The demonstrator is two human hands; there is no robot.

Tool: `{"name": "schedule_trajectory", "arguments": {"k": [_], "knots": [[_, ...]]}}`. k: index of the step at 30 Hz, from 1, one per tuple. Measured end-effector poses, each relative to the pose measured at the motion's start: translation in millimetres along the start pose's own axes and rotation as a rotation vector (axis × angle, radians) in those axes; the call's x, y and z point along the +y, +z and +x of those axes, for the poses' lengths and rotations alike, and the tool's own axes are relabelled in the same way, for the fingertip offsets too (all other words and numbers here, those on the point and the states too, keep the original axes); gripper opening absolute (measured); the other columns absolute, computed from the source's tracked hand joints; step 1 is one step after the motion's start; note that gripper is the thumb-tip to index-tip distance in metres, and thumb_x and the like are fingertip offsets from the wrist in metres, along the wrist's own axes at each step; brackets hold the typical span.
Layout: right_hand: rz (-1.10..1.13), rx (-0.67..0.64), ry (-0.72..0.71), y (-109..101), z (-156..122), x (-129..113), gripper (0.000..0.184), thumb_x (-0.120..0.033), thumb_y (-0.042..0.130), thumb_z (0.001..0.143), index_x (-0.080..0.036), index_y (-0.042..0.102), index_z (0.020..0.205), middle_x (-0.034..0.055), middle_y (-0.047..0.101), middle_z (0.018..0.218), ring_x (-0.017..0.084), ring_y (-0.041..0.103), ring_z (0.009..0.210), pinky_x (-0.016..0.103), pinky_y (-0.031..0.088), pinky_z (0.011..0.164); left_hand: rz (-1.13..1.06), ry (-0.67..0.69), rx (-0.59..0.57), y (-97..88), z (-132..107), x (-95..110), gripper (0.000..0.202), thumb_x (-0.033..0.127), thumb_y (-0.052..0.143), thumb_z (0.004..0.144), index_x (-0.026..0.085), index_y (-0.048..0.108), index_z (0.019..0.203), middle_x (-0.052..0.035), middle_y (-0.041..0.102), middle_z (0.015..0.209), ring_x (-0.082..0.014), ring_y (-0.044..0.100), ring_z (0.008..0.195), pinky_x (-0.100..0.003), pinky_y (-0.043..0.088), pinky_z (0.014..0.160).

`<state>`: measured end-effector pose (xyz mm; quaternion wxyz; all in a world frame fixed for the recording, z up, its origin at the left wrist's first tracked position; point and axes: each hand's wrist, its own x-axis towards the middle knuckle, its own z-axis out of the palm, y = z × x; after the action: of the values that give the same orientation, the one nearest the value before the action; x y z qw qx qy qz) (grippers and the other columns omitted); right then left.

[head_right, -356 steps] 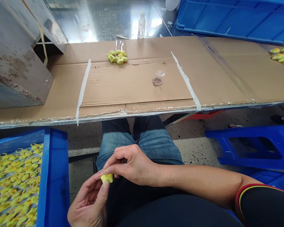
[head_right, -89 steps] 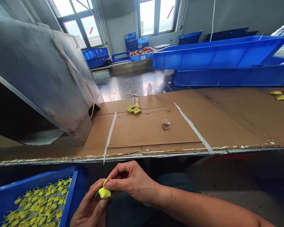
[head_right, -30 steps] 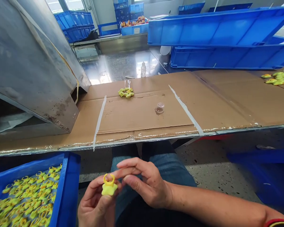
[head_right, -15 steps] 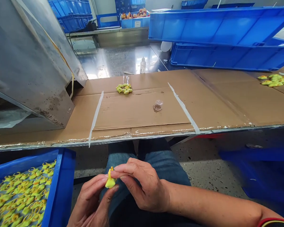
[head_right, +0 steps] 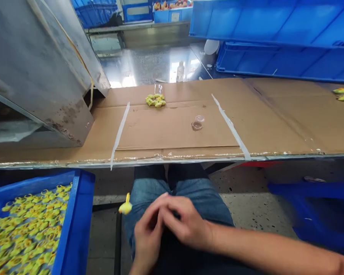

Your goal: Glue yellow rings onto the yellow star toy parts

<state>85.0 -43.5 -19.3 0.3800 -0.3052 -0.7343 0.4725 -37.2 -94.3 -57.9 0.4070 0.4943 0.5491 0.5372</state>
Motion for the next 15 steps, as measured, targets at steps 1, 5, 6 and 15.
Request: {"name": "schedule_trajectory", "arguments": {"k": [1, 5, 6, 15], "knots": [[-0.029, 0.030, 0.167, -2, 1, 14, 0.019, -0.022, 0.044, 0.095, -0.019, 0.062, 0.096, 0.0016, 0.065, 0.075, 0.014, 0.062, 0.069, 0.022, 0.049, 0.066, 0.013, -0.034, -0.083, 4.9, 0, -7, 0.028, 0.023, 0.059, 0.085, 0.024, 0.067, 0.112, -0.0038, 0.075, 0.097, -0.0194, 0.070, 0.084, -0.029, 0.056, 0.075], [-0.102, 0.092, 0.320, -6, 8, 64, 0.022, -0.029, 0.047, 0.094, -0.017, 0.065, 0.099, 0.0003, 0.062, 0.068, 0.014, 0.058, 0.063, 0.022, 0.045, 0.058, 0.182, -0.093, 0.020, -6.1, 9, -35, 0.026, 0.022, 0.057, 0.085, 0.019, 0.069, 0.108, -0.0079, 0.072, 0.086, -0.0223, 0.065, 0.079, -0.038, 0.051, 0.078], [-0.110, 0.096, 0.332, -7, 9, 72, 0.022, -0.030, 0.048, 0.094, -0.018, 0.065, 0.099, 0.0013, 0.064, 0.073, 0.015, 0.058, 0.067, 0.022, 0.045, 0.060, 0.234, -0.101, 0.106, -14.0, 12, -43, 0.025, 0.023, 0.055, 0.086, 0.017, 0.070, 0.105, -0.0117, 0.070, 0.094, -0.0259, 0.062, 0.090, -0.044, 0.047, 0.085], [-0.124, -0.040, 0.418, -21, -2, 74, 0.022, -0.039, 0.054, 0.093, -0.022, 0.065, 0.103, 0.0018, 0.068, 0.084, 0.014, 0.059, 0.070, 0.022, 0.047, 0.066, 0.306, -0.165, 0.279, -32.4, 14, -54, 0.020, 0.023, 0.051, 0.088, 0.023, 0.070, 0.095, -0.0047, 0.070, 0.096, -0.0201, 0.060, 0.096, -0.036, 0.046, 0.088]]}}
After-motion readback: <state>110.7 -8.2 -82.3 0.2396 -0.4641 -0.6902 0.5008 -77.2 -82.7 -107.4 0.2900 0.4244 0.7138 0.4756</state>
